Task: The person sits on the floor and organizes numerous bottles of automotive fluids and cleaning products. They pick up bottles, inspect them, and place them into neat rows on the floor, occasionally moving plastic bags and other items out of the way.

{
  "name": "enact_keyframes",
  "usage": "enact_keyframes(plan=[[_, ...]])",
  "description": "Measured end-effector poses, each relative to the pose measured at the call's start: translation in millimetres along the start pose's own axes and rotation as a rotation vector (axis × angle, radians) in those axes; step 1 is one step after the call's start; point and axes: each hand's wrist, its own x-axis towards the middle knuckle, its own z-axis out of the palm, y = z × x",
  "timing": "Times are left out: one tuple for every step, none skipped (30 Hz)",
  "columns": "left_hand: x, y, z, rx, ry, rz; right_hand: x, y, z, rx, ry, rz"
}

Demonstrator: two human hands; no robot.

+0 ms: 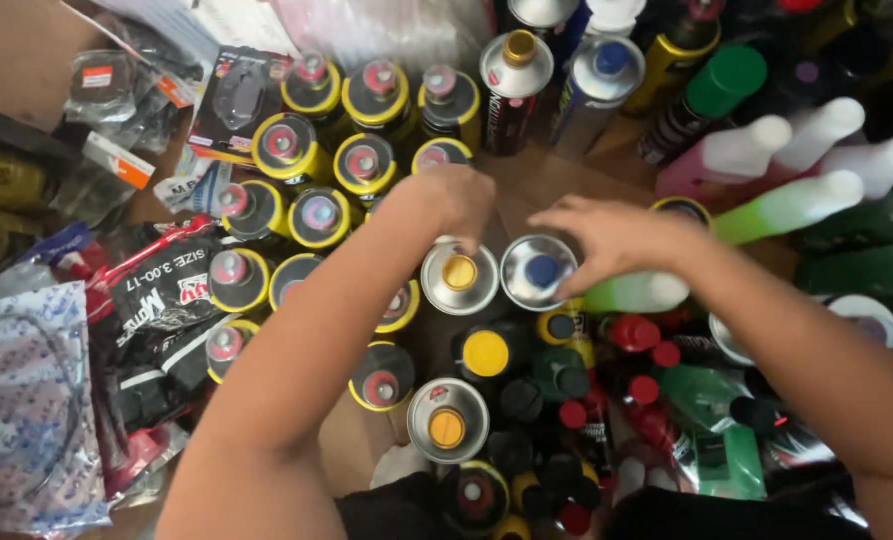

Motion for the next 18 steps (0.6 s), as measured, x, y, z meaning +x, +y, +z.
enact_keyframes(plan=[[-4.8,4.2,15.0,0.006,0.001,0.007,2.3,3.2,18.5,0.002,0.006,0.006],[-9.9,8.5,29.9,0.101,0.316,-0.028,4.4,6.2,37.0,-0.189,0.067,0.111],[-15.7,13.7,46.2,0.191,0.632,-0.063,5.9,8.7,56.6,-0.381,0.126,0.215],[-22.4,19.5,32.7,0.192,0.633,-0.056,9.0,8.9,62.2,-0.379,0.127,0.222],[-29.3,26.5,20.7,0.156,0.263,-0.057,11.1,9.0,69.0,-0.337,0.138,0.258],[-36.6,33.1,8.8,0.12,-0.108,-0.058,13.6,9.0,75.8,-0.295,0.149,0.294],[-38.9,35.3,13.4,0.12,-0.112,-0.054,11.8,1.0,74.6,-0.29,0.147,0.296],[-41.8,37.3,17.5,0.106,-0.135,-0.052,10.0,-7.5,72.8,-0.32,0.181,0.259],[-43.7,35.9,18.3,0.099,-0.151,-0.054,10.7,-15.7,67.0,-0.355,0.225,0.222],[-48.5,40.7,20.6,0.106,-0.149,-0.054,9.7,-27.1,65.7,-0.355,0.232,0.224],[-52.2,45.9,22.7,0.186,-0.091,-0.042,7.8,-37.8,64.0,-0.391,0.201,0.227],[-56.1,50.7,25.1,0.266,-0.032,-0.03,6.4,-48.9,62.3,-0.426,0.17,0.23],[-56.3,52.8,31.4,0.269,-0.028,-0.029,8.7,-45.6,67.8,-0.428,0.175,0.233],[-56.6,54.5,37.9,0.242,0.045,-0.016,11.4,-42.5,73.4,-0.468,0.2,0.218],[-57.0,56.1,45.0,0.213,0.117,-0.002,14.4,-39.5,79.4,-0.508,0.225,0.204],[-58.1,55.3,45.9,0.216,0.12,0.0,15.3,-36.9,77.6,-0.509,0.228,0.207],[-58.9,54.7,46.5,0.231,0.136,0.004,16.1,-34.1,74.9,-0.471,0.23,0.205],[-59.9,53.5,47.4,0.245,0.153,0.008,17.3,-31.5,72.2,-0.432,0.231,0.204]])
